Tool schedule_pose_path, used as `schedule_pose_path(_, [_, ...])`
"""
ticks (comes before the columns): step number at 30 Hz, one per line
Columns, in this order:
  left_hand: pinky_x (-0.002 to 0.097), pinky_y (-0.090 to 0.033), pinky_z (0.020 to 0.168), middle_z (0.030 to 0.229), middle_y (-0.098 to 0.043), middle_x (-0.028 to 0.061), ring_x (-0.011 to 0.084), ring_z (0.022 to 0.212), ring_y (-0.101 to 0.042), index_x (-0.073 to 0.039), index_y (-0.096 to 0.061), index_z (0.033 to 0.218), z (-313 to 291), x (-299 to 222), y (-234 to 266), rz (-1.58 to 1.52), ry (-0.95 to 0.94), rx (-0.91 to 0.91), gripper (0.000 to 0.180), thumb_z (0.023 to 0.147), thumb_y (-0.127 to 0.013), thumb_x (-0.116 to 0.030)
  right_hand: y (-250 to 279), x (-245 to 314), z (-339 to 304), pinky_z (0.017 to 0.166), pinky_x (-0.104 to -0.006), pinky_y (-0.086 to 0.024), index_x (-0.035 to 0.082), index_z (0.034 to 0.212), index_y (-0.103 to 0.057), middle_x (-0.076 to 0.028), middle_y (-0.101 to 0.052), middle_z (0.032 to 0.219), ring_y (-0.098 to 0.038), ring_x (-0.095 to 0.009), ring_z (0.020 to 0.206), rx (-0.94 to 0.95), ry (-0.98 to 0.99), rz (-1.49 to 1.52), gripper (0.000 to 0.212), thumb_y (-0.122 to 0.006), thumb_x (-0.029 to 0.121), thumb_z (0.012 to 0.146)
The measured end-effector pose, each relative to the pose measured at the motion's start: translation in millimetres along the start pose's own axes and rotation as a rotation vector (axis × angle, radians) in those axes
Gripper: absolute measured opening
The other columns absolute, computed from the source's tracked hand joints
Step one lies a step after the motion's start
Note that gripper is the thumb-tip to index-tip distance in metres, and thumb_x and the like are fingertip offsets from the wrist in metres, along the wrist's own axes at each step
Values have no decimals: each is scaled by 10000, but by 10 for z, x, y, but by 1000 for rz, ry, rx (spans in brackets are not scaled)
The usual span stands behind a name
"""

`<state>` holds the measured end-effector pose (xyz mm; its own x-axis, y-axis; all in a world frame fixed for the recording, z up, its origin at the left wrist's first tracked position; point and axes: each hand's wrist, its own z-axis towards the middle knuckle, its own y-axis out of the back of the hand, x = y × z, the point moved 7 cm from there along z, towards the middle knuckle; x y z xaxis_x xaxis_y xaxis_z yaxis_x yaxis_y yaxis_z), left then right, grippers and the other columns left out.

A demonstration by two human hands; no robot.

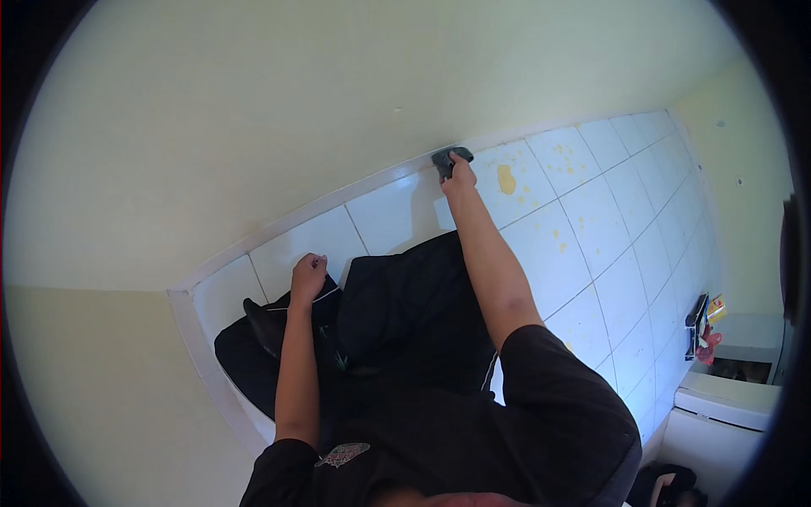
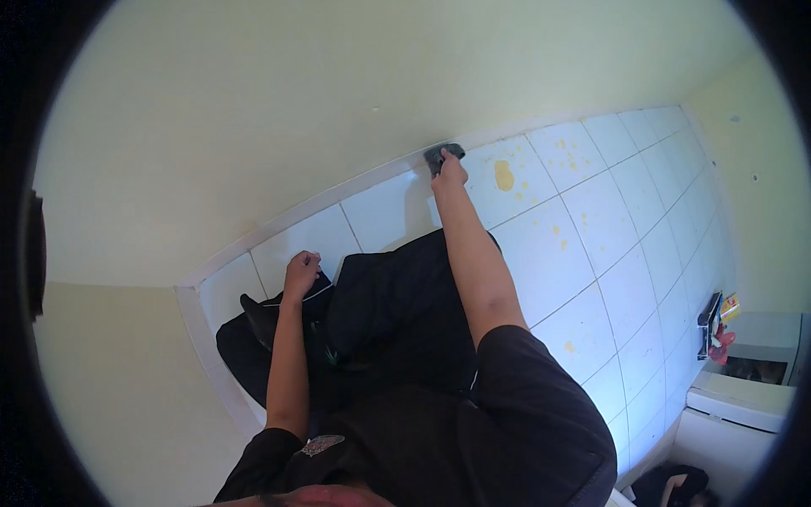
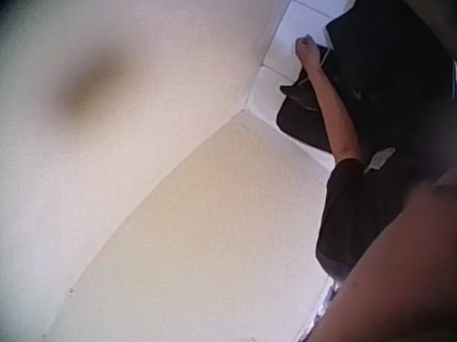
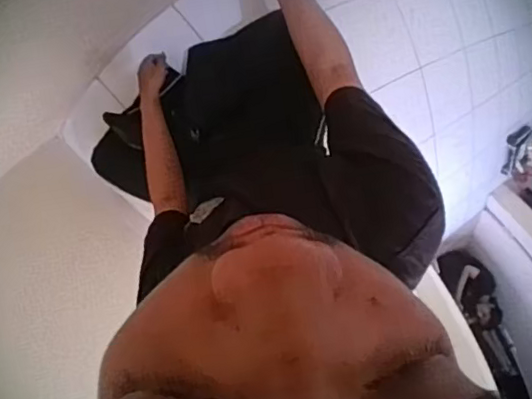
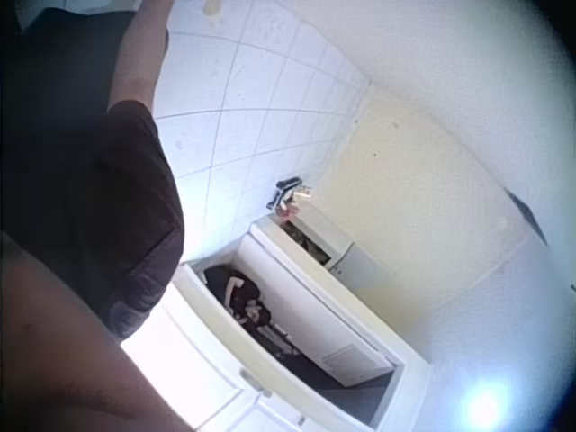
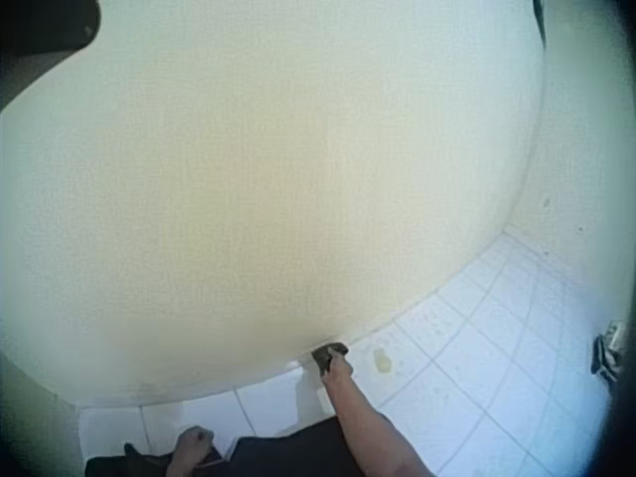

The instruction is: The person sands the corner of a white wall and baseboard with a piece of sandpaper while sitting on a tiled floor.

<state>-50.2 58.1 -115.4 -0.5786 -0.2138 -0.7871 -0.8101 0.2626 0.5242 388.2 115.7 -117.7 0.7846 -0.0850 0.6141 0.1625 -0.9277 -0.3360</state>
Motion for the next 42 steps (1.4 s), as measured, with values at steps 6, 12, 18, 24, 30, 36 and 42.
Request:
schedule_pose_path(6, [360, -493, 671, 717, -665, 129, 233, 673, -645, 14, -653, 878, -23, 82, 34, 78, 27, -21, 296, 907, -591, -273, -105, -436, 44, 750, -435, -529, 41, 1139, -561, -111, -642, 1038, -641, -261, 926, 209, -134, 23, 346, -716, 50, 830])
schedule_pose_path(12, [322, -485, 620, 705, -651, 105, 184, 626, -618, 11, -648, 875, 41, 22, -114, 81, 27, 22, 287, 918, -588, -266, 5, -1, 604, 687, -408, -577, 86, 1086, -589, -94, -659, 998, -674, -272, 841, 139, -66, 234, 236, -678, 81, 868])
schedule_pose_path(18, [309, -484, 589, 679, -645, 93, 164, 592, -611, 8, -642, 855, -13, -56, -61, 86, 44, 30, 283, 918, -588, -263, 71, 50, 313, 670, -367, -577, -21, 996, -623, -137, -662, 997, -677, -253, 812, -31, 127, 125, 235, -739, 37, 800])
schedule_pose_path(24, [331, -494, 598, 671, -654, 102, 184, 585, -625, 3, -640, 841, -6, -52, -80, 96, 48, 27, 282, 909, -592, -266, 37, 137, 206, 626, -354, -551, -30, 958, -618, -146, -664, 962, -670, -242, 765, 0, 168, 0, 257, -765, 26, 755])
schedule_pose_path(30, [286, -479, 565, 679, -636, 79, 137, 581, -597, 4, -642, 865, -6, -75, -136, 91, 48, 44, 269, 924, -588, -253, -74, -41, -46, 599, -350, -551, -51, 962, -596, -160, -657, 947, -666, -245, 762, 164, 211, -4, 256, -736, -18, 750])
schedule_pose_path(36, [286, -482, 569, 682, -638, 81, 142, 581, -599, 9, -642, 871, 10, 4, -55, 133, 16, 29, 277, 920, -592, -259, 17, 318, 108, 516, -360, -555, -51, 971, -586, -161, -661, 956, -670, -265, 746, -66, 209, 41, 226, -696, -22, 776])
schedule_pose_path(42, [346, -500, 621, 685, -662, 117, 207, 625, -646, 12, -648, 866, 4, -41, -73, 114, 7, 18, 277, 910, -592, -256, -83, 87, 20, 582, -401, -592, -80, 1070, -538, -187, -628, 1048, -669, -290, 840, 134, 145, -25, 297, -675, 17, 825])
